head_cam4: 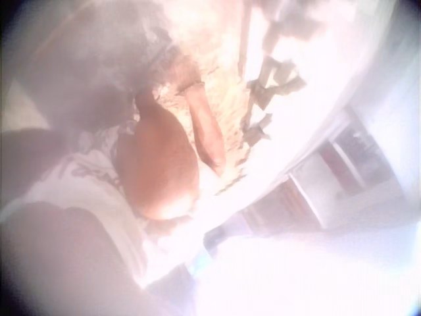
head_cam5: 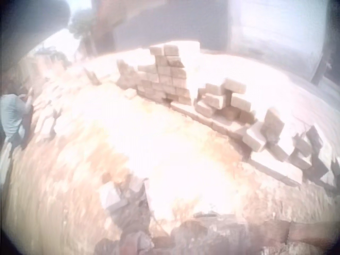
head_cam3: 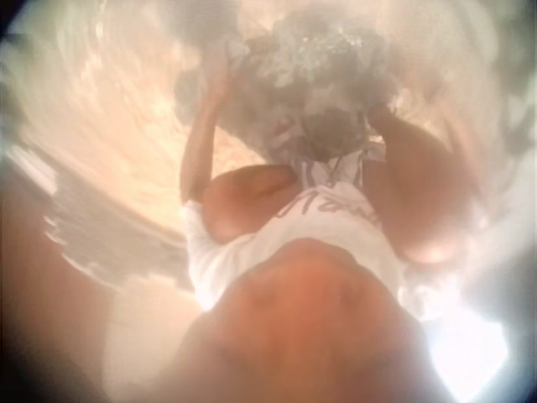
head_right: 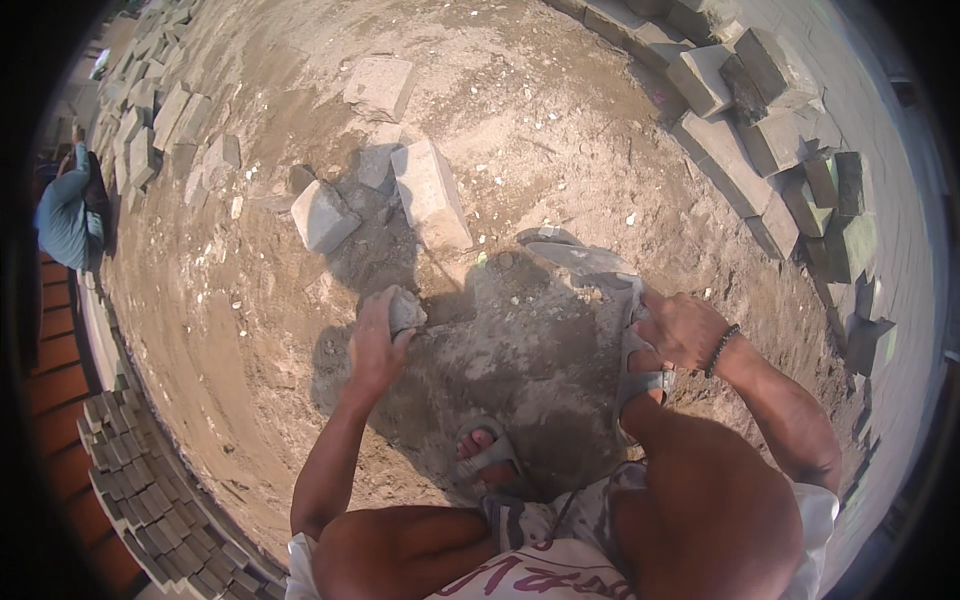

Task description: The person scoops mortar with a trowel and spreads it onto individual bricks, then places them into a pile. The person repeats this process for several bricks.

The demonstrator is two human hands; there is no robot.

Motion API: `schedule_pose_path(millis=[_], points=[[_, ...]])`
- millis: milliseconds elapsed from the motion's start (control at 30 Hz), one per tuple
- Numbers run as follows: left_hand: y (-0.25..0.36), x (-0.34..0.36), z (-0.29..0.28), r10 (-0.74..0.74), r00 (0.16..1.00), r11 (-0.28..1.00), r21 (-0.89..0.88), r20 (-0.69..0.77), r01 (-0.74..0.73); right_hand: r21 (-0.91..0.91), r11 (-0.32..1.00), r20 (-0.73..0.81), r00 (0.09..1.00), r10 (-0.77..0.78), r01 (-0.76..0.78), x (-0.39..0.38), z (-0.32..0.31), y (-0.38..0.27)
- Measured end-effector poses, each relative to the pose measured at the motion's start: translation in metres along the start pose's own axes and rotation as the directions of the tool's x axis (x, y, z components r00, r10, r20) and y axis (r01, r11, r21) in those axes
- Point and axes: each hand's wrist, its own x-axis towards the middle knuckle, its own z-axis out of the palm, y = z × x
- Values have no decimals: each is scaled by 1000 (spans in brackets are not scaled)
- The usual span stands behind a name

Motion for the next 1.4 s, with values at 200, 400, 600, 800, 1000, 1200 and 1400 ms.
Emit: schedule_pose_path(millis=[200,400,600,800,1000,1200,1400], points=[[-7,-10,3,-46,999,999,1,-16,46,148,988,-61,998,-34,43,31,-7,-14],[-13,-4,13,-8,1000,1000,11,-29,8,225,972,-201,979,-20,66,73,30,-16],[-12,-4,13,-1,999,999,37,-33,2,225,974,-172,985,26,14,101,66,-33],[-13,-4,19,24,998,1000,14,-58,-24,224,967,-104,989,-104,125,96,66,-12],[-11,-5,14,-20,999,999,42,-44,22,137,975,-65,984,-165,173,85,62,-8],[-2,-1,11,-73,997,995,71,-9,74,-38,988,-41,987,-154,153,66,60,-6],[-9,-3,11,-32,999,998,62,-30,34,-143,966,-18,976,-218,213,53,55,3]])
